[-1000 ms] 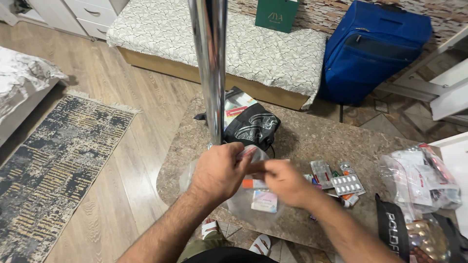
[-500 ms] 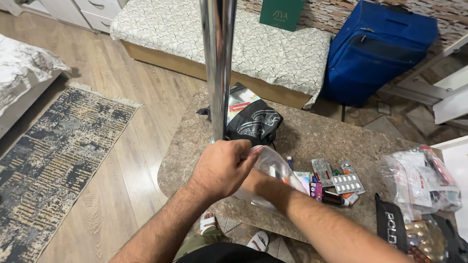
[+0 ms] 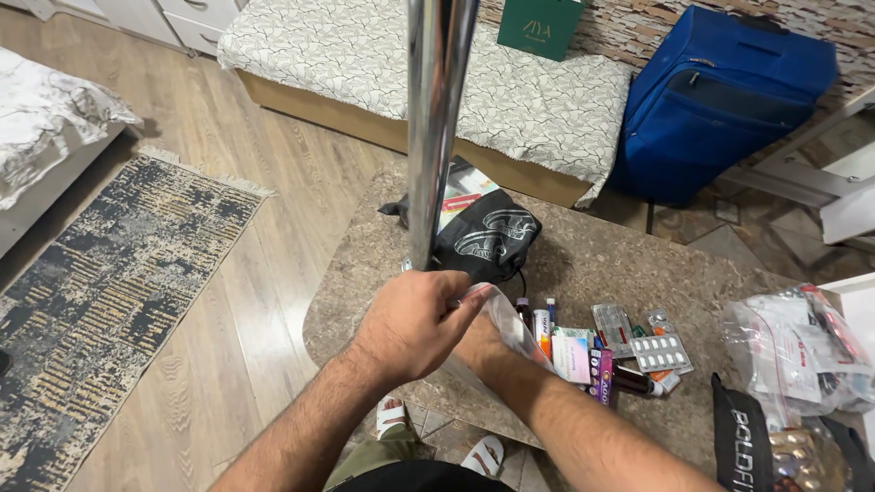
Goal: The person unpacks various medicines, including blister packs and bottles, from a clear plastic bag onto a table. They pick up each item, turn it over to view the label, and then place it back into the bag. The person repeats this process for several different medicine containers.
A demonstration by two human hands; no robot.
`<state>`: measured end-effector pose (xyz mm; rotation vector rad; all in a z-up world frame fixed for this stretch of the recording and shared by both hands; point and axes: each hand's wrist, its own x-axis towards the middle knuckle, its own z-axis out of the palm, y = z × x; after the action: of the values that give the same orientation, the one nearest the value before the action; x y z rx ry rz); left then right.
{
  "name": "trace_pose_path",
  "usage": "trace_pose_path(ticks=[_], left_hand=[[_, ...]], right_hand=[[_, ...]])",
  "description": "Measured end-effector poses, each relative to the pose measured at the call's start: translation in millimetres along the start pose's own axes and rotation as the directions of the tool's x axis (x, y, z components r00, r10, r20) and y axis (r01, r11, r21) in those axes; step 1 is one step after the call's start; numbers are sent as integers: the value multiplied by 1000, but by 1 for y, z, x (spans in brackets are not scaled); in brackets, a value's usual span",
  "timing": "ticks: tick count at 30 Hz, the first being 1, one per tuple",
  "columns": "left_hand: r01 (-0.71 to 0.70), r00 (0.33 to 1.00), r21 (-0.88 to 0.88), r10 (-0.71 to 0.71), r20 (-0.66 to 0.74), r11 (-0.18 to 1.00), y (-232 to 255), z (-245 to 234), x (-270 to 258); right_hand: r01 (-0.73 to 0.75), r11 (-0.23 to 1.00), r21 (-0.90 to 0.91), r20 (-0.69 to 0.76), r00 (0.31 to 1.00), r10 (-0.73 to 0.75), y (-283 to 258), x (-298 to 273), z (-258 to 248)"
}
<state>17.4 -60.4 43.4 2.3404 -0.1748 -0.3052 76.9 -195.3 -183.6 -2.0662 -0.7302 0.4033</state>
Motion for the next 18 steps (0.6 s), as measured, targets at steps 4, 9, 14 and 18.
trace_pose_path(ticks=[4, 9, 14, 18], left_hand=[[-11, 1000, -24, 10, -27, 1000, -7, -2, -1], [29, 999, -23, -30, -33, 999, -16, -4, -2], [64, 997, 9, -64, -42, 998, -26, -7, -4], [90, 992, 27, -87, -95, 996, -32, -11, -6]], right_hand=[[-80, 882, -464, 63, 990, 123, 9, -2, 7], [-75, 816, -574, 146, 971, 192, 6, 2, 8], [16, 712, -702, 263, 935, 238, -19, 5, -6], [-243, 738, -630, 231, 849, 476, -30, 10, -7]])
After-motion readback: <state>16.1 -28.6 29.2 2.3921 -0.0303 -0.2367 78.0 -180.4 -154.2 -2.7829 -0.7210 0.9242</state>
